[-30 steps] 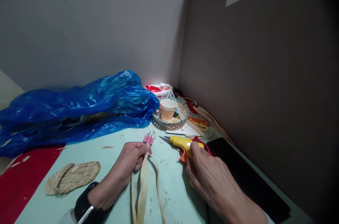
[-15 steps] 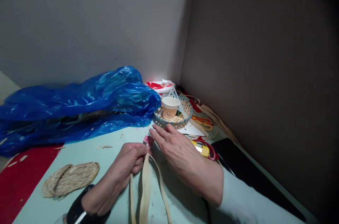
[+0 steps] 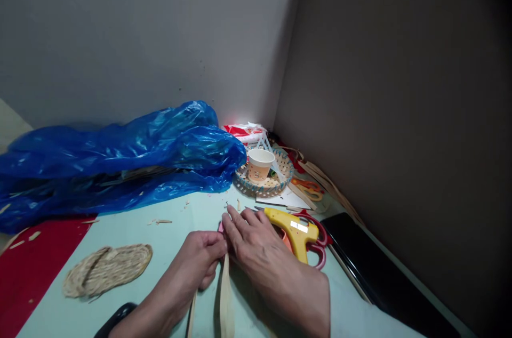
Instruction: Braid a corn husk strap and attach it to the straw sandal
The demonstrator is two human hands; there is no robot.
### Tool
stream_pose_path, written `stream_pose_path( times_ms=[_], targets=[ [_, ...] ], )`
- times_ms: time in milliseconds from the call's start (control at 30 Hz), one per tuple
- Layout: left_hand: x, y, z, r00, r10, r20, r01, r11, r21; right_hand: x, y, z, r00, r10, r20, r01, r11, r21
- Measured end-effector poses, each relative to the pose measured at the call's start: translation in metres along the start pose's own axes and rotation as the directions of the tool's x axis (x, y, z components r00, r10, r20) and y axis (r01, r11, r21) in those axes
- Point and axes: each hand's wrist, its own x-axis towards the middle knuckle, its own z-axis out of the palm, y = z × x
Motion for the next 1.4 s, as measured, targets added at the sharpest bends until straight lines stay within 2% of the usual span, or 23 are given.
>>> stream_pose_path(
  times_ms=[133,200,300,400,500,600,767,933,1067,1200,1300,1400],
  targets=[
    [0.006,-0.002,0.004,0.998,0.028,0.049,-0.025,0.998,-0.055,-0.015,0.006,-0.006,0.999,0.034,0.035,-0.038,0.988,0.15],
    [0.013,0.0,0.011,0.996,0.044,0.075,-0.038,0.996,-0.077,-0.017,0.013,-0.004,0.998,0.065,-0.002,-0.064,0.982,0.177],
    [0.026,0.006,0.02,0.994,0.038,0.102,-0.029,0.996,-0.088,-0.011,0.022,0.003,0.99,0.095,-0.108,-0.075,0.98,0.182],
    [0.038,0.009,0.023,0.994,0.021,0.109,-0.011,0.996,-0.091,0.002,0.028,0.007,0.992,0.088,-0.093,-0.072,0.984,0.163],
    [0.043,0.007,0.016,0.992,-0.016,0.127,0.026,0.997,-0.078,0.012,0.028,0.001,0.997,0.081,-0.005,-0.08,0.991,0.11],
    [0.044,-0.002,0.004,0.988,-0.056,0.145,0.065,0.996,-0.058,0.012,0.024,-0.012,0.997,0.075,0.022,-0.076,0.993,0.089],
    [0.044,-0.015,-0.012,0.985,-0.047,0.163,0.057,0.996,-0.062,0.007,0.02,-0.028,0.997,0.051,0.065,-0.062,0.981,0.185],
    [0.051,-0.014,-0.02,0.995,-0.012,0.098,0.02,0.997,-0.079,0.021,0.021,-0.021,0.999,0.031,0.036,-0.039,0.966,0.255],
    [0.054,-0.012,-0.027,0.988,-0.022,0.151,0.034,0.997,-0.074,0.03,0.021,-0.011,0.998,0.03,0.054,-0.041,0.974,0.222],
    [0.048,-0.009,-0.028,0.98,-0.015,0.2,0.033,0.996,-0.088,0.026,0.021,-0.008,0.998,0.024,0.059,-0.036,0.979,0.203],
    [0.039,-0.003,-0.023,0.981,-0.001,0.192,0.022,0.995,-0.102,0.016,0.018,-0.013,0.998,0.032,0.055,-0.043,0.977,0.208],
    [0.026,0.006,-0.015,0.987,0.021,0.158,-0.001,0.992,-0.123,0.004,0.011,-0.023,0.989,0.125,0.076,-0.141,0.955,0.262]
  ],
)
